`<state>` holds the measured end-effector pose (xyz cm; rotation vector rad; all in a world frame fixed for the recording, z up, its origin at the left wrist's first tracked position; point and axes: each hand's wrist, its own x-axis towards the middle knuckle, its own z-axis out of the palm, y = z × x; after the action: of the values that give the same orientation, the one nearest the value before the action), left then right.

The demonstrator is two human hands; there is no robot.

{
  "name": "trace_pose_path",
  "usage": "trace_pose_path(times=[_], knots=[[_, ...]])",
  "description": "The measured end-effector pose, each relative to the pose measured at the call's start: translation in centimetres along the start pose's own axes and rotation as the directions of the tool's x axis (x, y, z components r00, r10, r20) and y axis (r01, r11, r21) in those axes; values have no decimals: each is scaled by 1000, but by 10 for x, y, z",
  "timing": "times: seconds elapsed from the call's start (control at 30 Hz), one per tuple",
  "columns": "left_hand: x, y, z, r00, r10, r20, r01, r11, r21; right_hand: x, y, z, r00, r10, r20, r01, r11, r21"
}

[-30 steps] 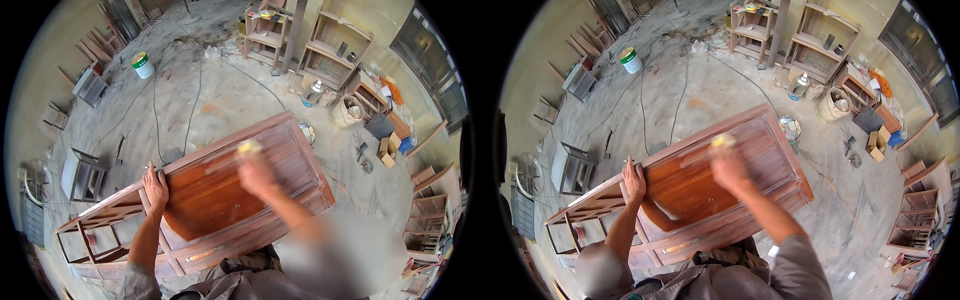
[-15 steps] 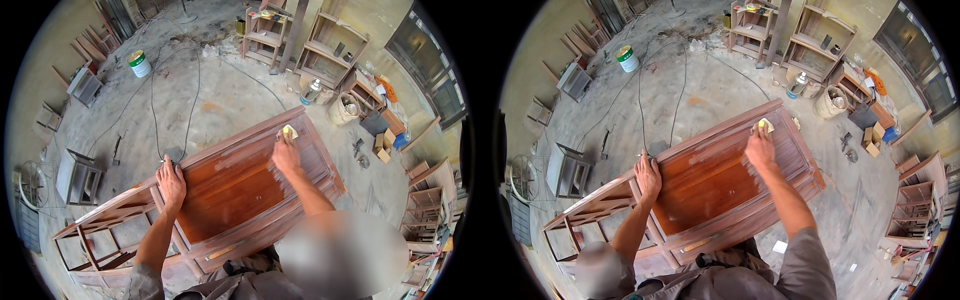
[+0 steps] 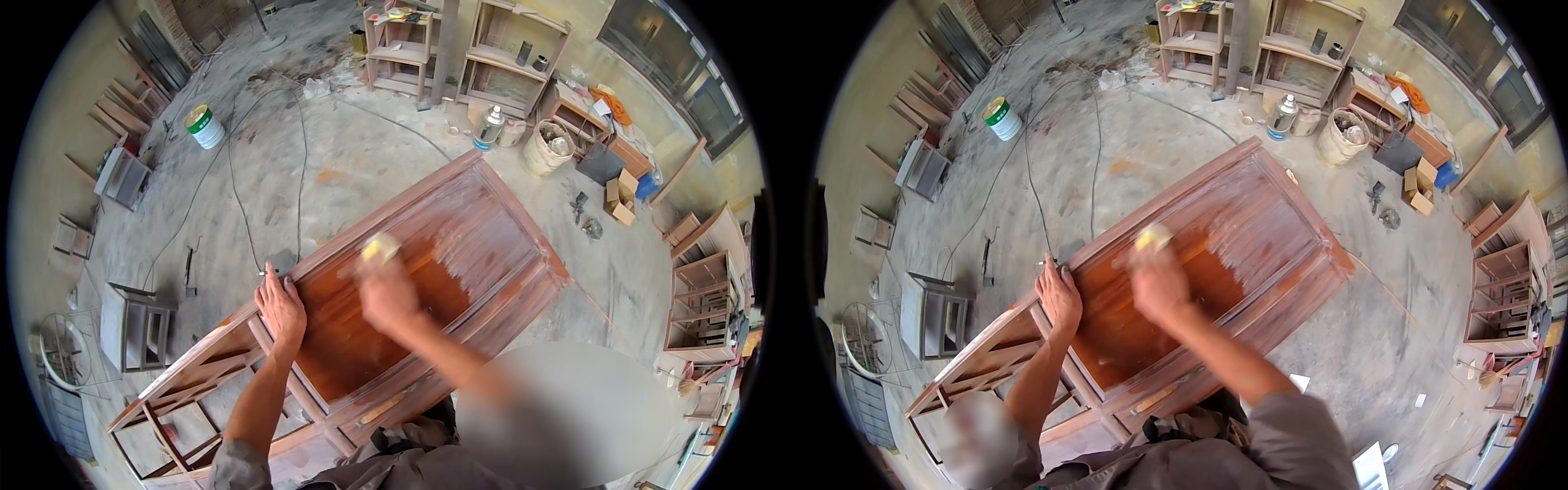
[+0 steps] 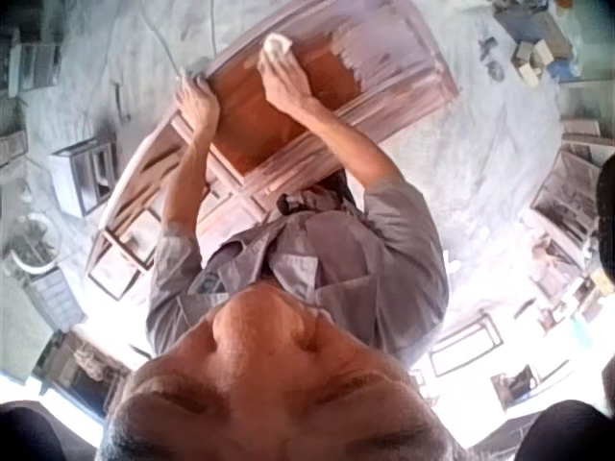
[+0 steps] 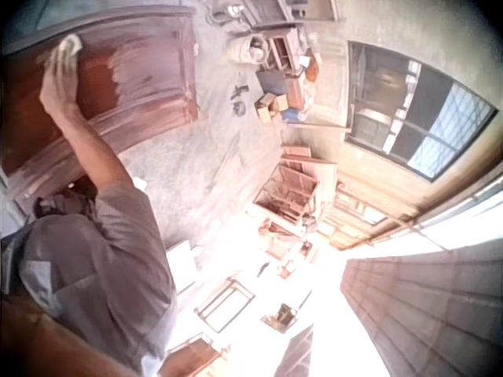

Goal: The person uses a yellow sponge to apply a finish to a large wooden cabinet. They systematically wipe the top surface, edges, and side panels of the furniture piece in a workshop setting.

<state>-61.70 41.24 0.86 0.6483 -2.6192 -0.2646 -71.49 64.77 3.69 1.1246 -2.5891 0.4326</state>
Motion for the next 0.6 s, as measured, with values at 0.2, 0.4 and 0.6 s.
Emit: trace_pose_path(times=[0.2,0.4,0.6], knots=[[3,3,-5,997,-42,59,43,999,-13,10,92,-34,900,221,375,-229,973,-21],[-3,-3,0,1000,12,1,-12,1000,16,-22,-25,-7,983,8,184,-39,986,163],[0,3,-4,999,-14,48,14,1000,-10,13,121,-73,752,421,508,-426,897,-113]])
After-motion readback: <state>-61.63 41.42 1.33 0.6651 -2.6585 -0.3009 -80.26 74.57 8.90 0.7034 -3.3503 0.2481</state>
